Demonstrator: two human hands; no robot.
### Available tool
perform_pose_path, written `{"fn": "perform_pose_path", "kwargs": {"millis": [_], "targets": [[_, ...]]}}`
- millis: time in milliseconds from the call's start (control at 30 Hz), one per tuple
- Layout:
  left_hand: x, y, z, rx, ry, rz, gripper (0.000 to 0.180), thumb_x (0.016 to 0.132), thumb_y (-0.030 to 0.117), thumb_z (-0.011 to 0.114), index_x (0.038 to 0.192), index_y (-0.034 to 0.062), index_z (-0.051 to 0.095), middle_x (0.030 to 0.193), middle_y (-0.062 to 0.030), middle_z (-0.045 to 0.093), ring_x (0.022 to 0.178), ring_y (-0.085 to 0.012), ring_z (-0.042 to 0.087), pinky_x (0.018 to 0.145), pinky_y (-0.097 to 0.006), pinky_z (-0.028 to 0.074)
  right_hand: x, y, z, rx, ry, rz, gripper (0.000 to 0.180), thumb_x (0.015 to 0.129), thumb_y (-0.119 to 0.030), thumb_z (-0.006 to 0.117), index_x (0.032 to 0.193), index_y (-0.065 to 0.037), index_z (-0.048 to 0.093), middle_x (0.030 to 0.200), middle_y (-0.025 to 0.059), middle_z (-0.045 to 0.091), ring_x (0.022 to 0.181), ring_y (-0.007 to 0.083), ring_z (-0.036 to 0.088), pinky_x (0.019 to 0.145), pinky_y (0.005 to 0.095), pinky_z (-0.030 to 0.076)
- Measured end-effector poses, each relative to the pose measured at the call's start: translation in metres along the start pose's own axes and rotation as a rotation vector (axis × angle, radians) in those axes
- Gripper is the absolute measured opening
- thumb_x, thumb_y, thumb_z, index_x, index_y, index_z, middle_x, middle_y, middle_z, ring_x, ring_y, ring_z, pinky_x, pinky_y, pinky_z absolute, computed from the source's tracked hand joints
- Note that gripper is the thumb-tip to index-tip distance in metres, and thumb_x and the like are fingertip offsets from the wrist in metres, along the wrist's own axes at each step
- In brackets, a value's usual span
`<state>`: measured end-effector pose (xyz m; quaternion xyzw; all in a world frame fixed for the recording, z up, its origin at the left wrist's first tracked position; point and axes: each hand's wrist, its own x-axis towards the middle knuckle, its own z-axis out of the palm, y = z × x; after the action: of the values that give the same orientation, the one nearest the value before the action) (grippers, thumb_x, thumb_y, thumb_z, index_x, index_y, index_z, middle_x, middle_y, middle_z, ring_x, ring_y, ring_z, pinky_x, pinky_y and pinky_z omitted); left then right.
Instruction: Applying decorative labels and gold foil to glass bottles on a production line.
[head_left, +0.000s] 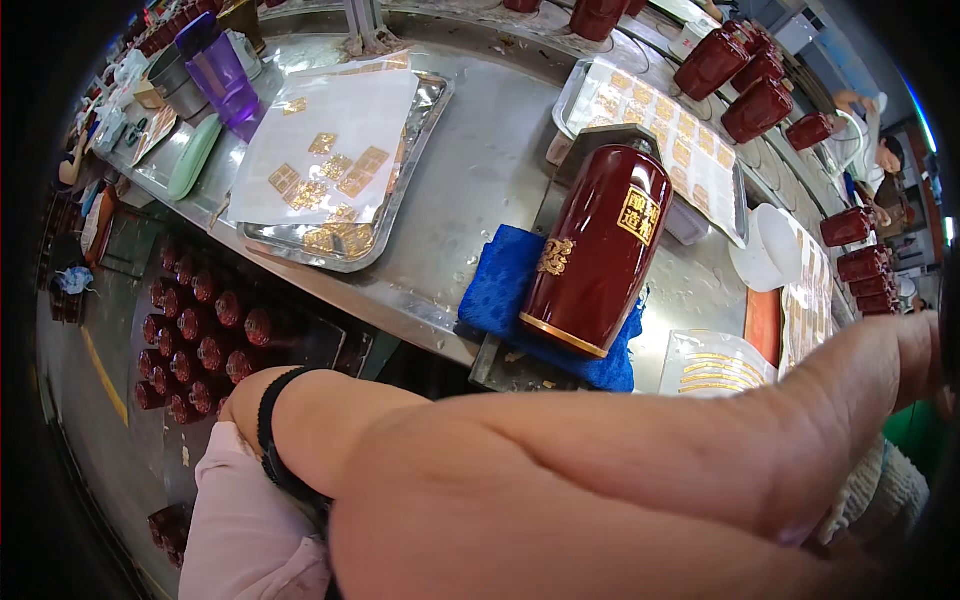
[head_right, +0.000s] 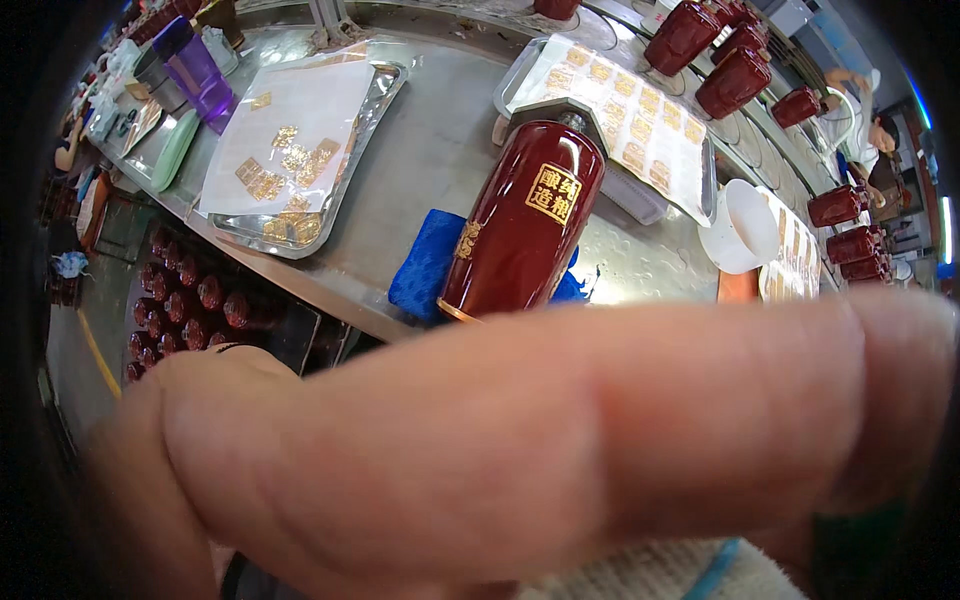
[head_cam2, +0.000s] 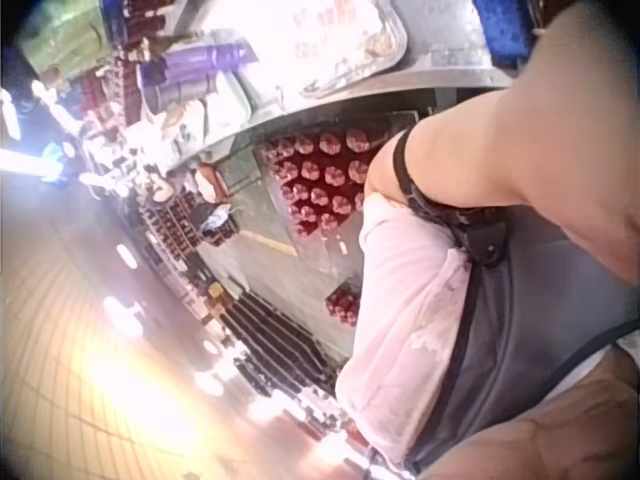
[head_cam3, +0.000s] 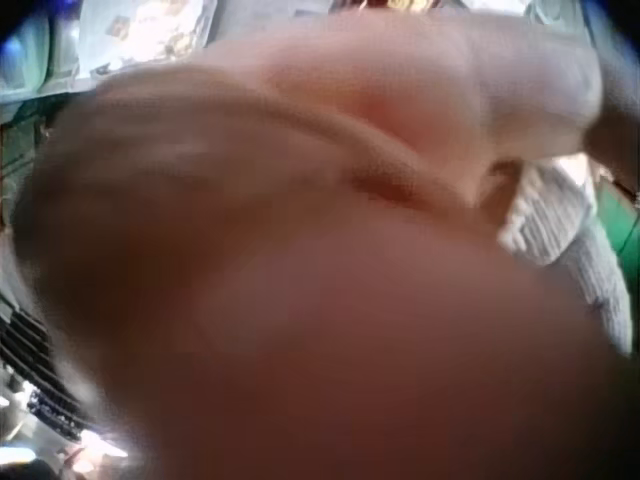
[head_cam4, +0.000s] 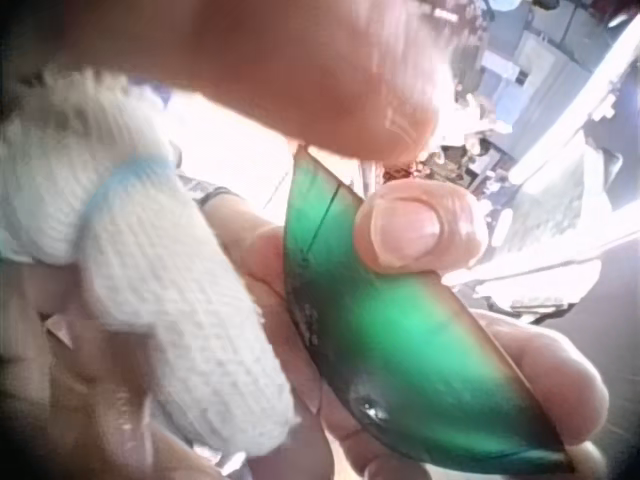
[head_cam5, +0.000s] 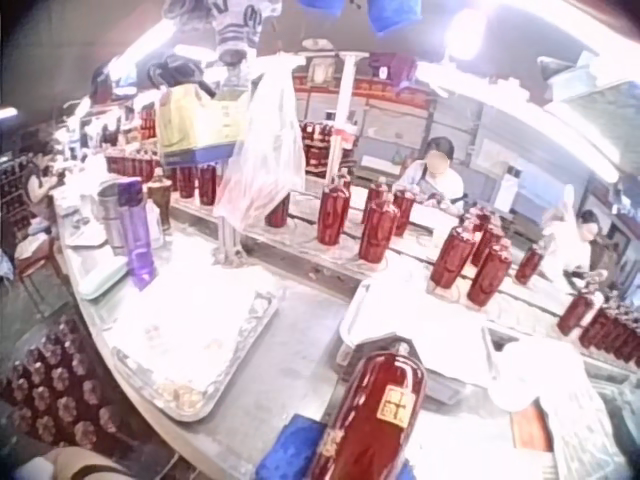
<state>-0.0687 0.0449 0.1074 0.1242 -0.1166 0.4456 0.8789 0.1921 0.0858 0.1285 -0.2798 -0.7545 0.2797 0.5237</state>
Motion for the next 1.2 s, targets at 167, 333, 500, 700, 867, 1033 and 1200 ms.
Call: {"fn": "perform_pose_path", "kwargs": {"millis": [167,333,500,700,867,1033,1200], "targets": [[-0.003,0.002,0.006,0.019,0.000,-0.002,0.101,0.084,0.045,0.067,0.153,0.0092,0.003,0.133,-0.0130,0.048,0.107,-0.0243,0.054,0.089,-0.035,0.048,0.005,0.001,-0.001,-0.005,-0.010,-0.056,0.033,0.096,-0.029,0.048,0.106,0.002,0.055,0.103,0.0228,0.059,0.085,0.0300,0.062,0.059,0.0318,0.051],[-0.001,-0.004,0.000,-0.005,0.010,-0.015,0.100,0.084,0.043,0.067,0.153,0.0090,0.003,0.133,-0.0131,0.049,0.107,-0.0242,0.055,0.088,-0.035,0.048,0.006,0.005,-0.008,-0.031,-0.026,-0.073,0.034,0.096,-0.030,0.047,0.105,0.002,0.056,0.102,0.0227,0.058,0.086,0.0300,0.062,0.059,0.0314,0.050],[-0.001,-0.002,0.001,-0.005,0.008,-0.028,0.098,0.085,0.041,0.067,0.153,0.0088,0.004,0.132,-0.0131,0.049,0.106,-0.0242,0.055,0.088,-0.035,0.048,0.010,0.005,-0.010,-0.052,-0.034,-0.113,0.035,0.096,-0.030,0.047,0.104,0.002,0.057,0.102,0.0226,0.058,0.086,0.0300,0.062,0.058,0.0309,0.050],[0.001,-0.004,0.002,-0.012,0.019,-0.030,0.097,0.086,0.039,0.067,0.153,0.0086,0.005,0.132,-0.0132,0.050,0.106,-0.0241,0.055,0.088,-0.035,0.048,0.020,0.007,-0.009,-0.065,-0.056,-0.152,0.035,0.096,-0.031,0.046,0.103,0.002,0.058,0.102,0.0225,0.058,0.086,0.0301,0.061,0.058,0.0304,0.049],[-0.003,0.005,0.002,-0.018,0.025,-0.045,0.095,0.087,0.037,0.067,0.153,0.0085,0.005,0.131,-0.0133,0.051,0.106,-0.0240,0.055,0.088,-0.035,0.048,0.028,0.011,-0.007,-0.085,-0.063,-0.184,0.036,0.096,-0.031,0.045,0.102,0.002,0.059,0.102,0.0224,0.057,0.086,0.0301,0.061,0.057,0.0300,0.049],[-0.011,0.034,-0.037,0.713,0.058,0.136,0.073,0.091,0.012,0.055,0.151,0.0032,0.014,0.126,-0.0144,0.056,0.104,-0.0203,0.058,0.087,-0.032,0.048,0.035,0.001,0.012,-0.189,0.034,-0.314,0.037,0.096,-0.031,0.044,0.101,0.002,0.060,0.102,0.0224,0.057,0.086,0.0301,0.061,0.057,0.0297,0.048],[-0.043,0.055,-0.128,1.909,0.374,0.532,0.060,0.093,0.028,0.058,0.142,-0.0009,0.038,0.127,-0.0202,0.054,0.110,-0.0285,0.054,0.095,-0.041,0.043,0.050,0.105,0.108,-0.195,-0.238,0.213,0.021,0.080,-0.011,0.071,0.098,-0.004,0.061,0.078,0.0110,0.065,0.071,0.0180,0.064,0.066,0.0292,0.050]]}}
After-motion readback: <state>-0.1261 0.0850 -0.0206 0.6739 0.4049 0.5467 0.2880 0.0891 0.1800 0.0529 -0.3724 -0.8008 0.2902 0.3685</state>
